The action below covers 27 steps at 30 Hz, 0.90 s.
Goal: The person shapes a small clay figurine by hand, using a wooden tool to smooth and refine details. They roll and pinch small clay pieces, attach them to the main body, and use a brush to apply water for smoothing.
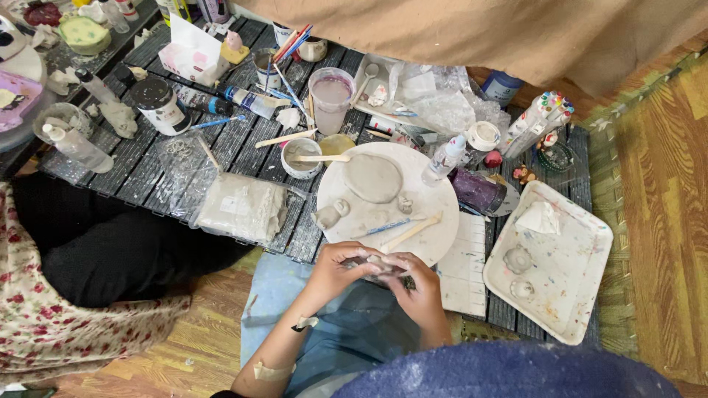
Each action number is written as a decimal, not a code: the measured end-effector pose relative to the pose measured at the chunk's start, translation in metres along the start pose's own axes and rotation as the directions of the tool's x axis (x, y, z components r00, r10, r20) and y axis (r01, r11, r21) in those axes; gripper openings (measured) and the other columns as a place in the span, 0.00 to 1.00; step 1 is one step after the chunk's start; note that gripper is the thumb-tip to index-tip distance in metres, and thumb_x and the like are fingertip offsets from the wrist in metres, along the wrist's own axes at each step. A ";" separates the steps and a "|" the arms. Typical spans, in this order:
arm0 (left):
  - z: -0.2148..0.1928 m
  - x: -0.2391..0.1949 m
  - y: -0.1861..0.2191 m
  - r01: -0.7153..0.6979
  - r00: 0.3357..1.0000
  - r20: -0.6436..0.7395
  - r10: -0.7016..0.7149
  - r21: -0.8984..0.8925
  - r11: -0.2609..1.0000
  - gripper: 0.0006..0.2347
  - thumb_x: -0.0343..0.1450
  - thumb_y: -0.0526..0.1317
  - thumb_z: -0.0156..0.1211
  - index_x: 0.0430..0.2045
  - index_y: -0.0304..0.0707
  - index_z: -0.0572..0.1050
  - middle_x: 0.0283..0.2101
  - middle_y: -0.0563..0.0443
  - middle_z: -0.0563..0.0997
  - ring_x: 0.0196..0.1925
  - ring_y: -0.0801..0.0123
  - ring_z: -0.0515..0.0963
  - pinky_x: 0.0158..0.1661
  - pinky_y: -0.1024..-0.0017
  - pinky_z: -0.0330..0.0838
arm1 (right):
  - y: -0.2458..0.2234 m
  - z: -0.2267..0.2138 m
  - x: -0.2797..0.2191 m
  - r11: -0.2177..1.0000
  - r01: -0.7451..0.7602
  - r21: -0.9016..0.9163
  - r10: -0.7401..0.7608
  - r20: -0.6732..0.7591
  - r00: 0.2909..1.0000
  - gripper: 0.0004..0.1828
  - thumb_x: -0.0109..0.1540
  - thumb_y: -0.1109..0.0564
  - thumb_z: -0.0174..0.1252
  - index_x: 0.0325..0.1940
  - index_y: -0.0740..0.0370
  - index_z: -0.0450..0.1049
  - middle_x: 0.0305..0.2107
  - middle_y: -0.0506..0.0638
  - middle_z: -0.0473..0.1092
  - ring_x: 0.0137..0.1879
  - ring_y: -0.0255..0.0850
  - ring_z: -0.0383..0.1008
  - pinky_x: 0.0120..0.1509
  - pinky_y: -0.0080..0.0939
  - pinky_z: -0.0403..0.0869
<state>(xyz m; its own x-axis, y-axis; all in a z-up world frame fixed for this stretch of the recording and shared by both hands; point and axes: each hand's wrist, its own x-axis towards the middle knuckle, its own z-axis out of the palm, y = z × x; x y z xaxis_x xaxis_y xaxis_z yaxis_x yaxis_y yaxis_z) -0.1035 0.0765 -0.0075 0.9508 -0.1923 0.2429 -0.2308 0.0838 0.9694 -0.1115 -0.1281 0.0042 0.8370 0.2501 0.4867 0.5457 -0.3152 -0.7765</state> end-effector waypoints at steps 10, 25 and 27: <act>0.016 -0.009 -0.023 0.152 0.988 0.089 -0.127 -0.392 0.907 0.10 0.74 0.27 0.58 0.47 0.24 0.79 0.43 0.45 0.85 0.44 0.70 0.85 0.47 0.73 0.82 | 0.006 0.005 -0.009 0.999 0.032 0.020 -0.030 -0.119 0.992 0.13 0.58 0.73 0.62 0.45 0.67 0.77 0.41 0.56 0.77 0.45 0.43 0.81 0.48 0.37 0.79; 0.012 -0.003 0.022 -0.041 0.998 0.047 0.039 0.043 0.998 0.07 0.71 0.30 0.66 0.41 0.29 0.83 0.39 0.47 0.87 0.40 0.73 0.86 0.41 0.77 0.80 | -0.009 0.002 -0.007 0.998 0.065 -0.011 -0.066 -0.180 0.981 0.15 0.54 0.72 0.69 0.43 0.67 0.77 0.39 0.55 0.79 0.47 0.42 0.82 0.51 0.37 0.79; 0.009 -0.003 0.025 -0.036 0.998 0.049 0.034 0.054 0.998 0.08 0.70 0.30 0.67 0.41 0.31 0.83 0.38 0.47 0.87 0.39 0.73 0.86 0.41 0.77 0.80 | -0.012 0.001 -0.005 0.998 0.065 -0.004 -0.065 -0.173 0.983 0.14 0.55 0.72 0.69 0.43 0.66 0.79 0.39 0.55 0.79 0.47 0.41 0.83 0.50 0.35 0.80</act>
<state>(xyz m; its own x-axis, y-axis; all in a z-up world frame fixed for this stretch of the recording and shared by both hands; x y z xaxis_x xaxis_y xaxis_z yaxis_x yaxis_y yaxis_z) -0.1139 0.0703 0.0161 0.9313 -0.2367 0.2769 -0.2761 0.0374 0.9604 -0.1225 -0.1246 0.0101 0.7945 0.1081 0.5976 0.5989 -0.3023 -0.7415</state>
